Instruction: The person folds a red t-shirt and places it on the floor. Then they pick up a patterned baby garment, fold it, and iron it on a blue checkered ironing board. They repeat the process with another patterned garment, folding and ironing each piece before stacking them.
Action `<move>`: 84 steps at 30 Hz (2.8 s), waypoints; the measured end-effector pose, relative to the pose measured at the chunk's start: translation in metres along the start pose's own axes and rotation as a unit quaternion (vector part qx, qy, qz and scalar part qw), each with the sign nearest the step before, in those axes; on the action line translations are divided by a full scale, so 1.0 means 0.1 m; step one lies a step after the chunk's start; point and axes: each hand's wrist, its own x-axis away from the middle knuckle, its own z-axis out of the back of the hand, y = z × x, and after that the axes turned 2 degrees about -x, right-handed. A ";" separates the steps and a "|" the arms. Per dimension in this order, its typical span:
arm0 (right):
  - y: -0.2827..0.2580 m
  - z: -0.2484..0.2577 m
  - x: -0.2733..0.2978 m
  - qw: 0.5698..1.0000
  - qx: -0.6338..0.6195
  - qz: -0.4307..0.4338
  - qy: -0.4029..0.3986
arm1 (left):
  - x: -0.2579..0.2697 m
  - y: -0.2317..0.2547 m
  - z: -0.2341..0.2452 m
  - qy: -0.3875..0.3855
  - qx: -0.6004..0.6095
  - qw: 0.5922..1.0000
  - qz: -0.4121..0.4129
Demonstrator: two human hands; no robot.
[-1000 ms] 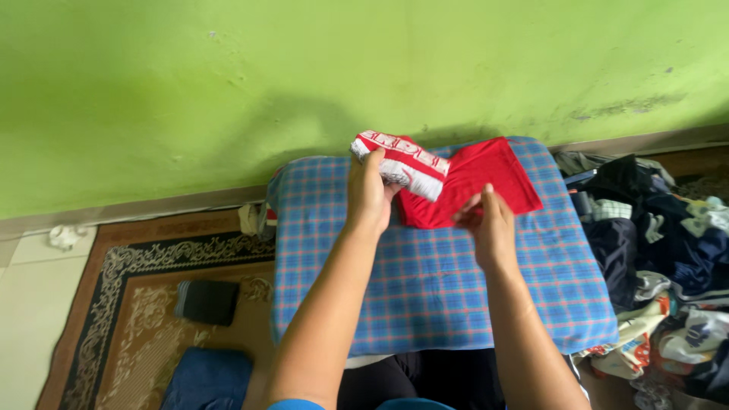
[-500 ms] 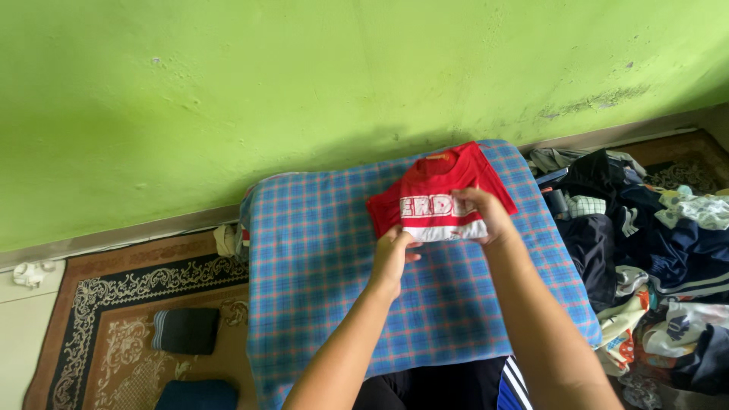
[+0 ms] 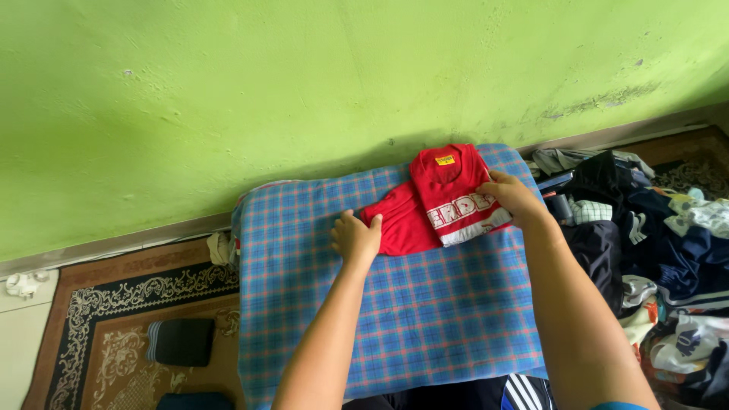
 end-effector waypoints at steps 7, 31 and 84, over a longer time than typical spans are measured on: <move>0.15 0.09 -0.06 0.941 0.261 0.192 0.097 | -0.21 -0.07 0.01 -0.062 0.111 0.992 -0.020; 0.44 -0.74 1.26 0.815 0.460 0.291 0.201 | 0.10 -0.78 0.60 0.158 0.049 0.970 -0.177; 0.33 -1.44 1.09 0.683 0.607 0.384 0.134 | 0.23 -0.27 -0.11 -0.010 0.304 0.924 -0.230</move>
